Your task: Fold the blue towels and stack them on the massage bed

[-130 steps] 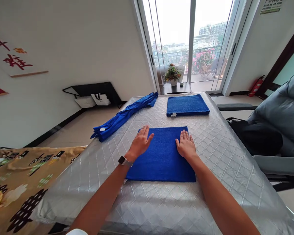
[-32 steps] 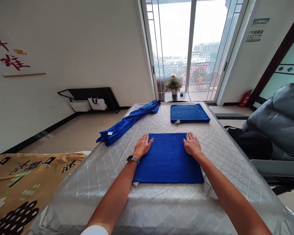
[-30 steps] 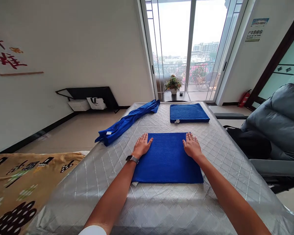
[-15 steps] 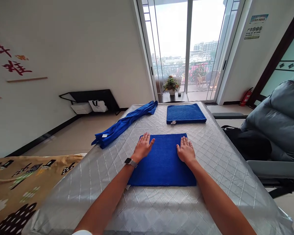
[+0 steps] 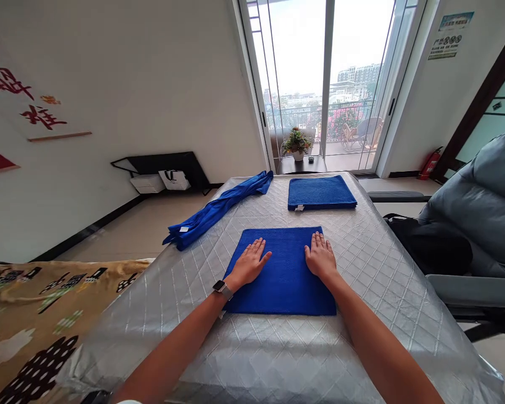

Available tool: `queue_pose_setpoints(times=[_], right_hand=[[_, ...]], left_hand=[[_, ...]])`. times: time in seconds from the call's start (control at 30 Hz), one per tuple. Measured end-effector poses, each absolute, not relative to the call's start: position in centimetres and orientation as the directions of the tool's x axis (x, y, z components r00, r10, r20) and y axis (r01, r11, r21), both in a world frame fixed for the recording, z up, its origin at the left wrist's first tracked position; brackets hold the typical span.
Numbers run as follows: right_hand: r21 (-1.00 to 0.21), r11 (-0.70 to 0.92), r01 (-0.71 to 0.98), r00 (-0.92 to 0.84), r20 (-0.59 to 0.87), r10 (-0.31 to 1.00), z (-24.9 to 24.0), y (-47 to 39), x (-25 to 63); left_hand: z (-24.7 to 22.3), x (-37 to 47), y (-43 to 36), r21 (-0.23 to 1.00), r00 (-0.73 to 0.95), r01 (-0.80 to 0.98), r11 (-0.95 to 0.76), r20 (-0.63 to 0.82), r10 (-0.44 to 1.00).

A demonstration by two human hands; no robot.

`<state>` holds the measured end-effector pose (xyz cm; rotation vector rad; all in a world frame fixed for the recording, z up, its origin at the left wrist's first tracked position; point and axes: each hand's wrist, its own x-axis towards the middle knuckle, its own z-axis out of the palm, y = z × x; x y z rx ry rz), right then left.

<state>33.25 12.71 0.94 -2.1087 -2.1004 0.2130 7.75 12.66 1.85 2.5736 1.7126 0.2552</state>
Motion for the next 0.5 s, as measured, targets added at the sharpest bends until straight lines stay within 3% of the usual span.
queue_pose_setpoints(times=[0.17,0.5], right_hand=[[-0.193,-0.015,0.981,0.014,-0.006,1.000,0.8,12.8,33.3],[-0.045,-0.007,0.999,0.007,0.000,1.000,2.3,10.9,33.2]], left_hand=[[1.2,0.8,11.9,0.105,0.193,0.973,-0.205,0.107,0.975],[0.9,0.7,11.5,0.127,0.177,0.972,-0.196,0.145,0.973]])
